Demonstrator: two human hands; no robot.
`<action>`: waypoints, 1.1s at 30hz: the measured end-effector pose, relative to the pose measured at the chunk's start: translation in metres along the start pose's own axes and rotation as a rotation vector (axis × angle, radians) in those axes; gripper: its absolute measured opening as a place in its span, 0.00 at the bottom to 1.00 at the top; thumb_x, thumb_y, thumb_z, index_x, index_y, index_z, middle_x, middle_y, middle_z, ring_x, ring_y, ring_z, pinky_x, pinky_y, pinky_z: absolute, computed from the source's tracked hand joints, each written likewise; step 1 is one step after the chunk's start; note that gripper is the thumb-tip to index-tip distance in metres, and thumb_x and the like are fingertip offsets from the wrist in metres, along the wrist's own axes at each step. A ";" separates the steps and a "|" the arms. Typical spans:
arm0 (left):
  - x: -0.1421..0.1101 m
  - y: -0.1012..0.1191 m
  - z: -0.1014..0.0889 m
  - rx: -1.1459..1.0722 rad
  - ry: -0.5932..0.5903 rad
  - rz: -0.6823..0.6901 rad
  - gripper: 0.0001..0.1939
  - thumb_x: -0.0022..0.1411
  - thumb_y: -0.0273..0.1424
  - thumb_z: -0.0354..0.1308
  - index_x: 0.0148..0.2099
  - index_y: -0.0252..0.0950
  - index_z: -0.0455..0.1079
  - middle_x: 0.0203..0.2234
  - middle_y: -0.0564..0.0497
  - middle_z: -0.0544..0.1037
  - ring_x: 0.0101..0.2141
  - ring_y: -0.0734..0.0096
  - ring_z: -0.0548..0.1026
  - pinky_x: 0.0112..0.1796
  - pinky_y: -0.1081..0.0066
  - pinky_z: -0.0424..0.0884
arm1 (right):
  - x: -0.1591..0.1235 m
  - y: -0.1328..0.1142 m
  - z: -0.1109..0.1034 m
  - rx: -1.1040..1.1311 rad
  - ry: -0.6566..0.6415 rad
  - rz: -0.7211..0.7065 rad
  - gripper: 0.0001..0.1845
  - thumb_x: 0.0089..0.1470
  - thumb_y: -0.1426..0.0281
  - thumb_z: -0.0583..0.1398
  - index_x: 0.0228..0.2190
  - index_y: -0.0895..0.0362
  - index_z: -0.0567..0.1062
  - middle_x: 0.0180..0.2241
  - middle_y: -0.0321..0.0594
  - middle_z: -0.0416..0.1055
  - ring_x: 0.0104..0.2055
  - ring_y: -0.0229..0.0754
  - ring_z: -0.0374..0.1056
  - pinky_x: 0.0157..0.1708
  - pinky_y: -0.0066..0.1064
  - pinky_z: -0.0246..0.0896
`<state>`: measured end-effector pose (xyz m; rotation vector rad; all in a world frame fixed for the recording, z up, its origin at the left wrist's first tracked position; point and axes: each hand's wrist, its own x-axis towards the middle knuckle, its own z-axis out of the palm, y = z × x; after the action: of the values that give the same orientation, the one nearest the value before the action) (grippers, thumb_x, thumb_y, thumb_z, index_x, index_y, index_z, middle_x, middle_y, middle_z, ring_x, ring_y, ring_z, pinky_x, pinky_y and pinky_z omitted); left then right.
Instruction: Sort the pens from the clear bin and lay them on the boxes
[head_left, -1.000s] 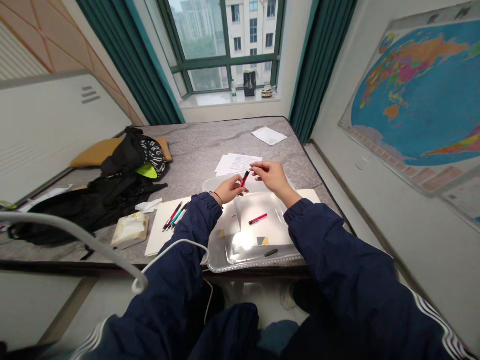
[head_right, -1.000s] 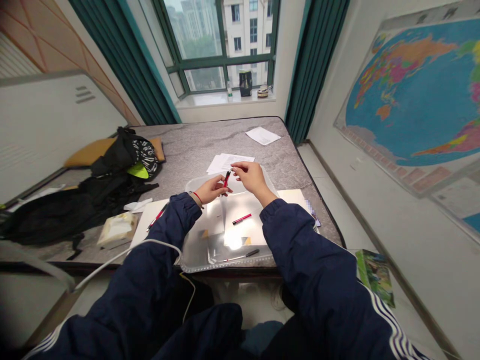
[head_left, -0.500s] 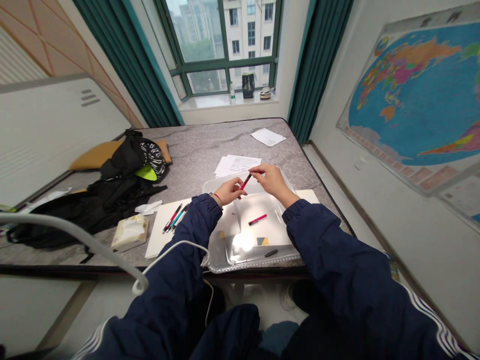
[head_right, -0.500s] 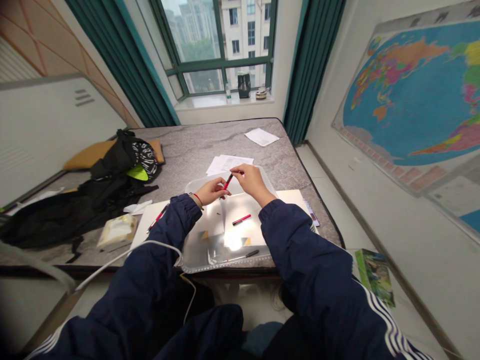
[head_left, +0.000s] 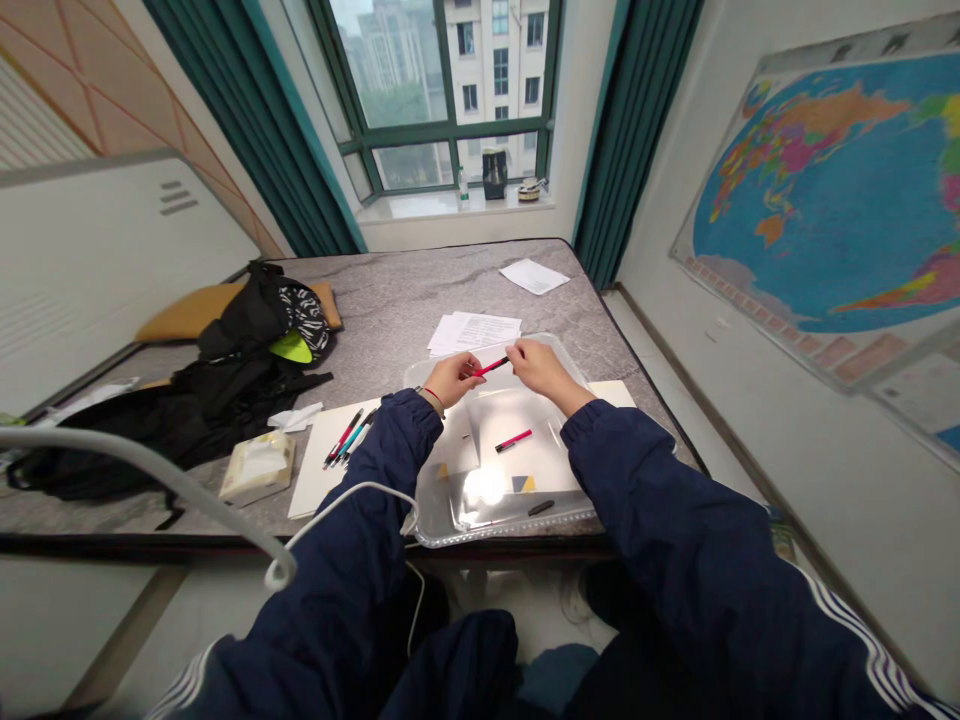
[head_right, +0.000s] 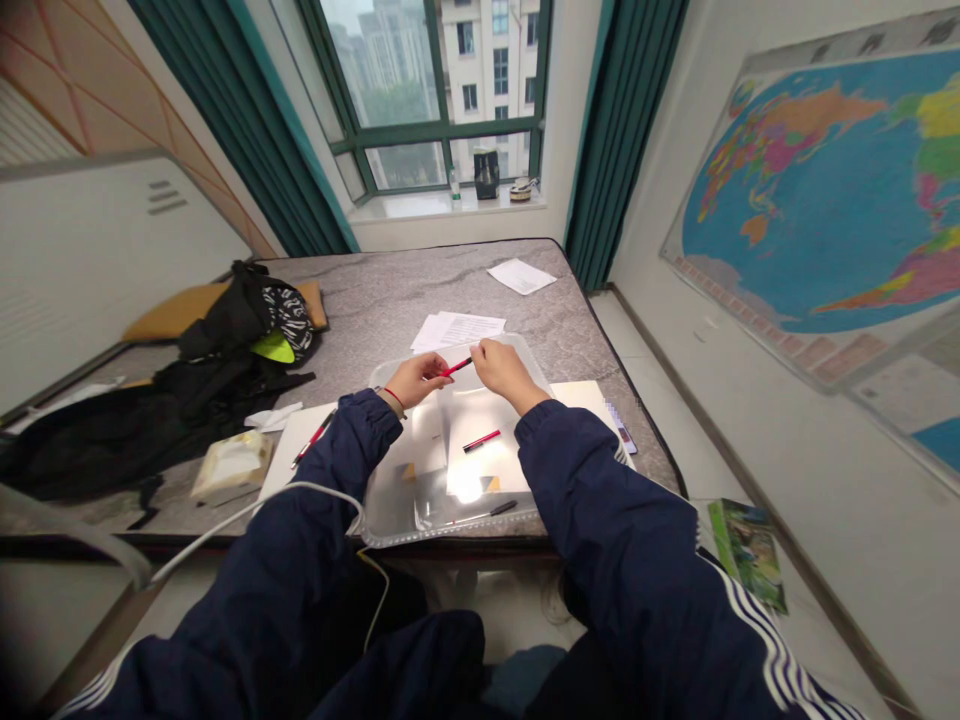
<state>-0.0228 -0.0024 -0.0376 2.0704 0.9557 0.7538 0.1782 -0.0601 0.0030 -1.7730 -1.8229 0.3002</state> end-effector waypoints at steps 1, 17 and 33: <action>0.000 -0.001 0.000 -0.010 -0.007 -0.003 0.10 0.52 0.29 0.65 0.36 0.34 0.68 0.26 0.51 0.78 0.25 0.74 0.75 0.30 0.73 0.70 | 0.000 0.000 0.001 -0.024 -0.038 0.019 0.21 0.65 0.64 0.50 0.30 0.61 0.78 0.32 0.50 0.78 0.39 0.46 0.73 0.42 0.31 0.61; -0.001 0.000 -0.002 0.120 -0.044 0.007 0.09 0.54 0.30 0.62 0.39 0.34 0.75 0.27 0.50 0.79 0.28 0.72 0.75 0.34 0.71 0.71 | -0.003 0.002 0.008 0.301 -0.268 0.250 0.23 0.65 0.58 0.51 0.26 0.60 0.73 0.22 0.45 0.76 0.17 0.35 0.68 0.20 0.24 0.61; 0.000 0.004 0.001 0.097 -0.016 0.019 0.08 0.53 0.30 0.61 0.36 0.33 0.75 0.28 0.50 0.79 0.30 0.70 0.74 0.36 0.69 0.70 | -0.007 0.004 0.003 0.119 -0.252 0.177 0.35 0.65 0.53 0.44 0.17 0.59 0.71 0.16 0.44 0.71 0.21 0.39 0.69 0.28 0.26 0.62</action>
<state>-0.0205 -0.0048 -0.0353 2.1689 0.9829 0.7120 0.1795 -0.0662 -0.0029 -1.8844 -1.7739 0.7158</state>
